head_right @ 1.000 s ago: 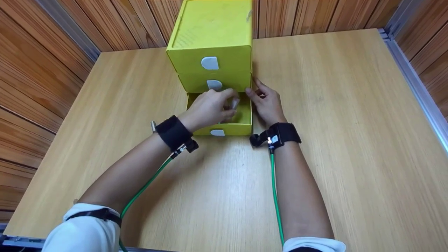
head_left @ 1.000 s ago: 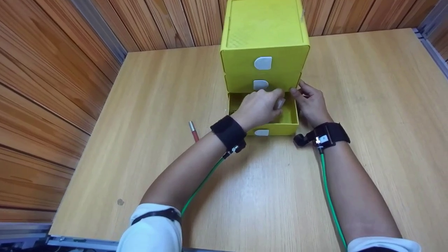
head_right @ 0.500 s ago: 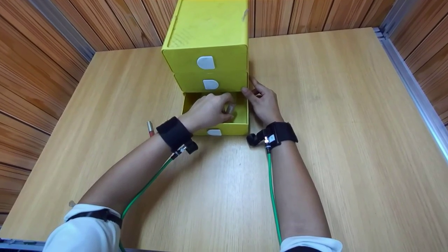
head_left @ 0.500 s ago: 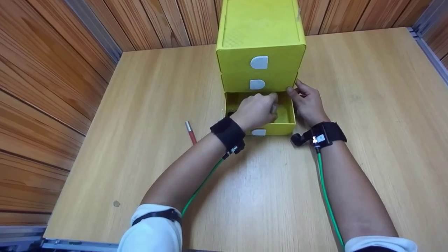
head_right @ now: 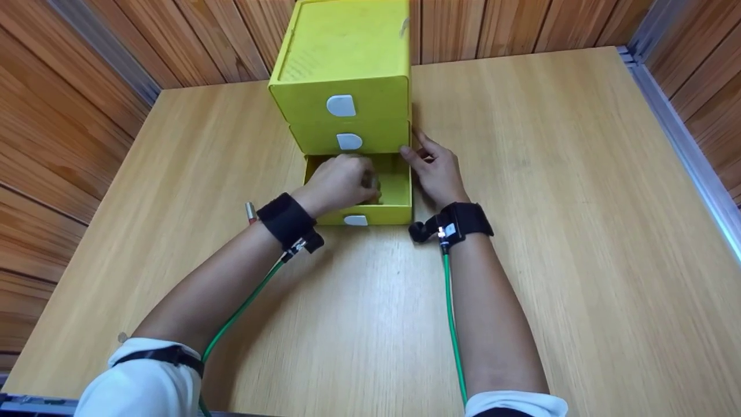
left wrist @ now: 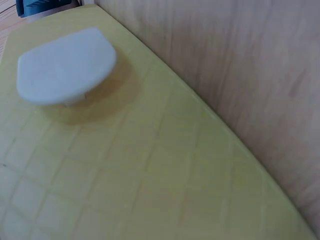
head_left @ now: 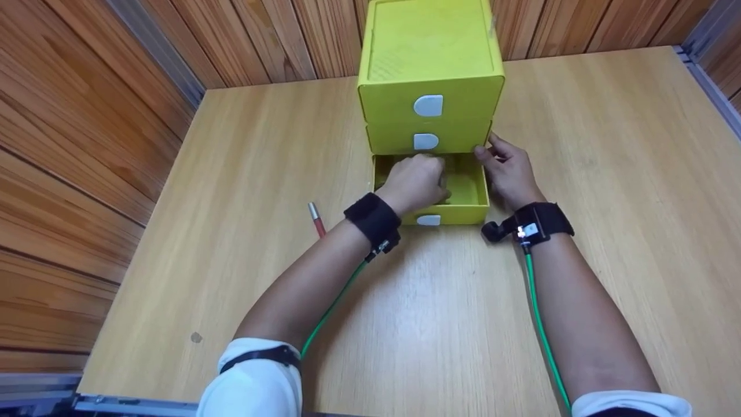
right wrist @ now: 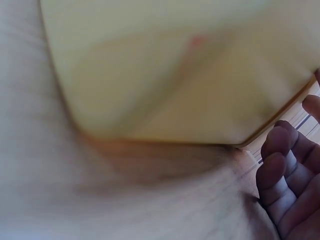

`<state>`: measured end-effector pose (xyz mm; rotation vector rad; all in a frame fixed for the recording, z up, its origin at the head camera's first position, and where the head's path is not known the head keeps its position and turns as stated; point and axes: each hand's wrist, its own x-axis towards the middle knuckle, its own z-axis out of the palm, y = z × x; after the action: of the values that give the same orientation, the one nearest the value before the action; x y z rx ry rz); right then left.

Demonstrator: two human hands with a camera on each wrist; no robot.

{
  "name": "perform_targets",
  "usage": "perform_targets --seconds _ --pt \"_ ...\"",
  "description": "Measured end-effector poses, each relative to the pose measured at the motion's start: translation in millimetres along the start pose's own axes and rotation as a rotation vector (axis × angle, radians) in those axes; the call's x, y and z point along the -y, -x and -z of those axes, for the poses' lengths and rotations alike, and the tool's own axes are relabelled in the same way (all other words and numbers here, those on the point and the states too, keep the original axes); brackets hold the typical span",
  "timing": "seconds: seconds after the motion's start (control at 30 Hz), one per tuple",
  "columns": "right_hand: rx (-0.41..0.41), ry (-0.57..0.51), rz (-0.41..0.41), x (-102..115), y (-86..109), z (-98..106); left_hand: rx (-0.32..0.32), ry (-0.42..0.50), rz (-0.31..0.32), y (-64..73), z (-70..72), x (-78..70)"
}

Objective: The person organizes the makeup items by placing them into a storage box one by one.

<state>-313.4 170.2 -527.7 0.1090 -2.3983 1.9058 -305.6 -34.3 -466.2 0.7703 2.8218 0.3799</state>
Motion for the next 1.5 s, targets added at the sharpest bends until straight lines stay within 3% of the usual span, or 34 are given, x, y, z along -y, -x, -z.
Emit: perform_targets --seconds 0.13,0.63,0.97,1.17,1.33,1.5 --pt "0.003 -0.007 0.012 17.4 7.8 1.2 0.024 0.018 0.006 -4.1 -1.7 -0.3" --pt "-0.008 -0.049 0.013 18.1 6.9 -1.2 0.074 0.052 0.022 -5.1 -2.3 4.0" --pt "0.002 -0.004 0.0 20.2 8.4 -1.8 0.07 0.056 0.02 -1.7 -2.8 5.0" --pt "0.002 -0.018 0.003 22.0 8.3 -3.4 0.018 0.032 0.011 3.5 -1.2 8.1" --pt "-0.002 -0.02 0.013 15.5 4.8 -1.9 -0.007 0.019 -0.018 10.0 3.1 11.6" --pt "-0.021 -0.046 -0.026 -4.4 -1.9 -0.9 0.011 0.062 -0.072 20.2 13.5 15.3"
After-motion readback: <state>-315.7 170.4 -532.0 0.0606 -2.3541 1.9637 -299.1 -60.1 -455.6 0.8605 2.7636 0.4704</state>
